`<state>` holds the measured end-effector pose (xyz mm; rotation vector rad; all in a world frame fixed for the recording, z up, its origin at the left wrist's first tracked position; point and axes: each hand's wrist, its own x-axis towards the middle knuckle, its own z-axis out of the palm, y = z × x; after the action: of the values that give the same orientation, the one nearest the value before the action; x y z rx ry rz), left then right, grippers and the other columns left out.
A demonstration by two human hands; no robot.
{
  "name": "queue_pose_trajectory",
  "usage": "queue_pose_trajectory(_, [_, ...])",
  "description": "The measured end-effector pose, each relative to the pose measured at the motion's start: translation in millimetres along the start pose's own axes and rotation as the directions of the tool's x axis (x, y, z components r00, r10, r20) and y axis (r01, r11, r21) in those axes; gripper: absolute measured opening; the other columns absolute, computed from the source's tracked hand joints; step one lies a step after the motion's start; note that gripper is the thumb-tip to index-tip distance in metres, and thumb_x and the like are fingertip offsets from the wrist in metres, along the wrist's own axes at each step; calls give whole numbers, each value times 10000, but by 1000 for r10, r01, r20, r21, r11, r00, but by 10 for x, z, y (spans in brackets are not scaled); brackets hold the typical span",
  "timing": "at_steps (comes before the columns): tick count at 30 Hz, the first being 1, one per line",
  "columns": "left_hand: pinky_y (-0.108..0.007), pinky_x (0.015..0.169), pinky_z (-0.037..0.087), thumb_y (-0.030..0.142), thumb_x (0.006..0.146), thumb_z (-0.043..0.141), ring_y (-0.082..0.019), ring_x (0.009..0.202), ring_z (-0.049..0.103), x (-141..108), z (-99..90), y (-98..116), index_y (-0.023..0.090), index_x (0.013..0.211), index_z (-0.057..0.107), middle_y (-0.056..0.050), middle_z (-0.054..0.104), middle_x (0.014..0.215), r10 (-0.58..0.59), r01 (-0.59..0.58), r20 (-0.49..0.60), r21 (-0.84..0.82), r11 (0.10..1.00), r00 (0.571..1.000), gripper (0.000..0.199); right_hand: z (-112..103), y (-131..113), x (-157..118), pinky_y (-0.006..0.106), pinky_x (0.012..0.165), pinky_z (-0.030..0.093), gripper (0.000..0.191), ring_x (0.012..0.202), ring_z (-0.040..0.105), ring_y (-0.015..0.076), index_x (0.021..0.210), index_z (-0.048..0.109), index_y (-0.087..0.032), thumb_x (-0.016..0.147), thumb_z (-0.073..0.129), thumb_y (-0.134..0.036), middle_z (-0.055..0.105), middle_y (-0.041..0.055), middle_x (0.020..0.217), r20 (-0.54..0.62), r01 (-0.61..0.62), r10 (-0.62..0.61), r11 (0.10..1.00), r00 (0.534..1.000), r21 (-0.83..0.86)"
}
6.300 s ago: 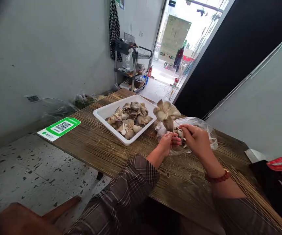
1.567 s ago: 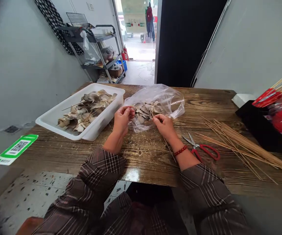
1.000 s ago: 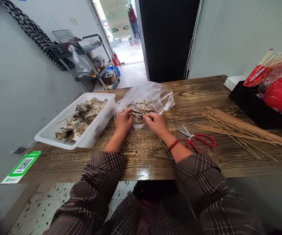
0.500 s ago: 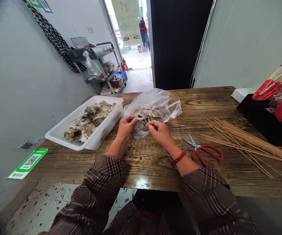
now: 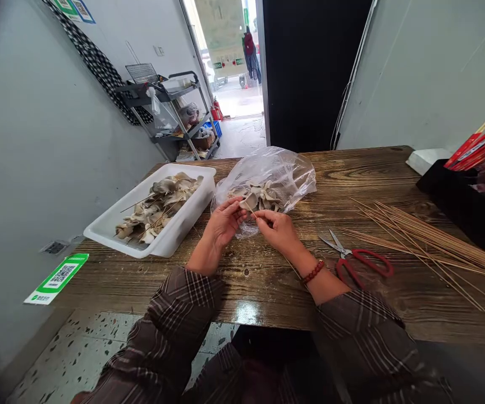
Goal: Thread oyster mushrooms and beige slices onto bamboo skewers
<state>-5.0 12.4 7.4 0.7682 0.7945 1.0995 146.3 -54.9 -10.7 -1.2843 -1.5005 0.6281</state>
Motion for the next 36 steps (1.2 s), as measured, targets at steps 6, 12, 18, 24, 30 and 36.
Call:
queue_pose_trajectory(6, [-200, 675, 541, 130, 718, 761, -81, 631, 654, -18, 32, -33, 112, 857, 688, -23, 692, 692, -28, 26, 83, 31, 999, 996, 157, -11, 87, 13, 277, 610, 454, 351, 670, 601, 164, 1067, 755, -190, 845, 511, -310, 753, 36, 861, -14, 9, -9, 1000, 1000, 9])
queue_pose_trajectory(12, [-231, 635, 549, 152, 719, 753, -94, 583, 644, 11, 16, -60, 112, 817, 663, -14, 680, 650, 36, -36, -18, 23, 999, 999, 139, -18, 14, -10, 306, 653, 494, 356, 717, 643, 185, 1091, 752, -185, 853, 518, -309, 766, 53, 923, -31, 27, -27, 1000, 999, 2])
queue_pose_trajectory(18, [-260, 625, 555, 255, 741, 763, -119, 594, 661, -2, 27, -45, 131, 771, 606, -40, 699, 705, 45, -41, -68, 61, 997, 997, 203, 16, -12, -41, 314, 710, 520, 340, 761, 677, 186, 1080, 760, -222, 844, 518, -254, 772, 38, 984, 87, 75, -71, 996, 994, -41])
queue_pose_trajectory(24, [-240, 618, 544, 246, 730, 762, -111, 597, 660, -23, 40, -64, 140, 787, 582, -35, 703, 722, 45, -43, -30, 92, 995, 999, 217, 24, 49, -19, 354, 800, 542, 354, 908, 704, 226, 1100, 753, -235, 829, 525, -232, 754, 39, 1087, 42, 58, -57, 998, 997, -22])
queue_pose_trajectory(30, [-235, 619, 537, 225, 722, 759, -110, 597, 660, -24, 40, -76, 139, 797, 584, -30, 699, 720, 80, -78, -26, 91, 993, 996, 210, 25, 51, -14, 374, 828, 550, 365, 921, 710, 235, 1112, 750, -219, 825, 525, -213, 747, 48, 1102, 41, 47, -46, 999, 998, -24])
queue_pose_trajectory(36, [-240, 644, 533, 243, 715, 769, -114, 608, 668, -45, 55, -61, 144, 783, 576, -29, 699, 720, 81, -77, -36, 93, 993, 996, 227, 23, 68, -12, 384, 846, 554, 369, 949, 711, 242, 1125, 745, -216, 829, 524, -208, 740, 52, 1119, 43, 52, -51, 999, 998, -16])
